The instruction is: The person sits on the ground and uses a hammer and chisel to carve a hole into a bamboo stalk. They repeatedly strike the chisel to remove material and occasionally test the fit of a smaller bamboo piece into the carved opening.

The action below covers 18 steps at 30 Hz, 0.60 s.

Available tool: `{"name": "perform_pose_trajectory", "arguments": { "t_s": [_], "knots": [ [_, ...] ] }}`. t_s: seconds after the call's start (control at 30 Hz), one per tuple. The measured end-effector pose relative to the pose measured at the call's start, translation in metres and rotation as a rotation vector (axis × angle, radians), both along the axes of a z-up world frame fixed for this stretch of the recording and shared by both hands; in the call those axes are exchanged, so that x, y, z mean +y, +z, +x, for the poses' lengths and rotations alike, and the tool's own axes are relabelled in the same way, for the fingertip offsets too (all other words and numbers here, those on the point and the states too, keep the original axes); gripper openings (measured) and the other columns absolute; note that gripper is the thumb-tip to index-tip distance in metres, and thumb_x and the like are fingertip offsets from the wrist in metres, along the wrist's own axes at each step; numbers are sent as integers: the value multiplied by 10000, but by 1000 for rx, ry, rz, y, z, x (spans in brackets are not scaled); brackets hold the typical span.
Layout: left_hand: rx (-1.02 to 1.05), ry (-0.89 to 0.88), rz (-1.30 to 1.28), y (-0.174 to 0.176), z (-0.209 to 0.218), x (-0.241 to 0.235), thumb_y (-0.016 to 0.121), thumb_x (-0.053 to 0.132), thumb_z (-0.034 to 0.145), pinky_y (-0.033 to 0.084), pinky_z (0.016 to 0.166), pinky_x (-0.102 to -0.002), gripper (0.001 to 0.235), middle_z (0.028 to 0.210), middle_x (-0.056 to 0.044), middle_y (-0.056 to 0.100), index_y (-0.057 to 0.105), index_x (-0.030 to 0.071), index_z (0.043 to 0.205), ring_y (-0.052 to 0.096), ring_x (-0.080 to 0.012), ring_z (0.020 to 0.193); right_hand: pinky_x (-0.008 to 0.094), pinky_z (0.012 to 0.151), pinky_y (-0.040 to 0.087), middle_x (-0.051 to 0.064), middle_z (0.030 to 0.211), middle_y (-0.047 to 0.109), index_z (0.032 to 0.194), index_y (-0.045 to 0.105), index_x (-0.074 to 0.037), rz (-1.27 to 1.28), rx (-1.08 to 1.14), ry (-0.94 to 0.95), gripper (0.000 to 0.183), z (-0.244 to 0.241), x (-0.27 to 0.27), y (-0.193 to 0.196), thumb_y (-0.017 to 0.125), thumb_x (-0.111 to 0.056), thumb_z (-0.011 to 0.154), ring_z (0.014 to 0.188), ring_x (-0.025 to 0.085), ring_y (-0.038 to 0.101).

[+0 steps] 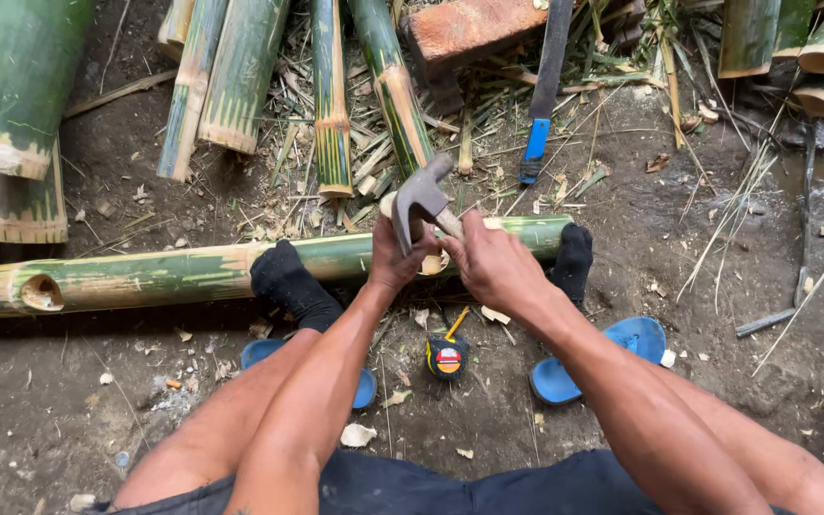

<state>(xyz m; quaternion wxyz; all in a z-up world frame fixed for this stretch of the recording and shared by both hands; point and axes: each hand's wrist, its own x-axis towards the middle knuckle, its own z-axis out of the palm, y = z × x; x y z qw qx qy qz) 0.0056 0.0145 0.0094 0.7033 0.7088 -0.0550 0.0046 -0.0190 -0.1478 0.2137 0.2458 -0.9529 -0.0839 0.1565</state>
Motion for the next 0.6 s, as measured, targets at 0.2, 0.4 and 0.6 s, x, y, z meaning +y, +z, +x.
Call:
{"name": "perform_pose_trajectory", "arguments": {
  "t_s": [0.2,0.4,0.6],
  "knots": [
    [-109,84,166,-1,-10,2,823,146,840,583,758,-319,472,975,-19,632,535,64,1206,653,-154,848,640,657,486,307,820,683,1095,404,-19,38,-3,-82,391,-1,8,-3,526,-385,1030,776,554,647],
    [-63,68,14,-4,-17,-1,837,185,801,570,786,-351,484,1023,-74,688,587,58,1196,672,-159,906,629,652,491,306,805,678,1079,407,-11,-13,4,24,403,3,15,18,548,-388,1044,772,547,652],
    [-211,152,517,-33,-17,-1,819,171,815,575,764,-384,273,934,-96,719,683,49,1018,680,-226,867,626,610,489,284,772,686,1104,445,-16,88,-98,-93,370,-4,19,16,546,-356,997,740,539,654]
  ]
}}
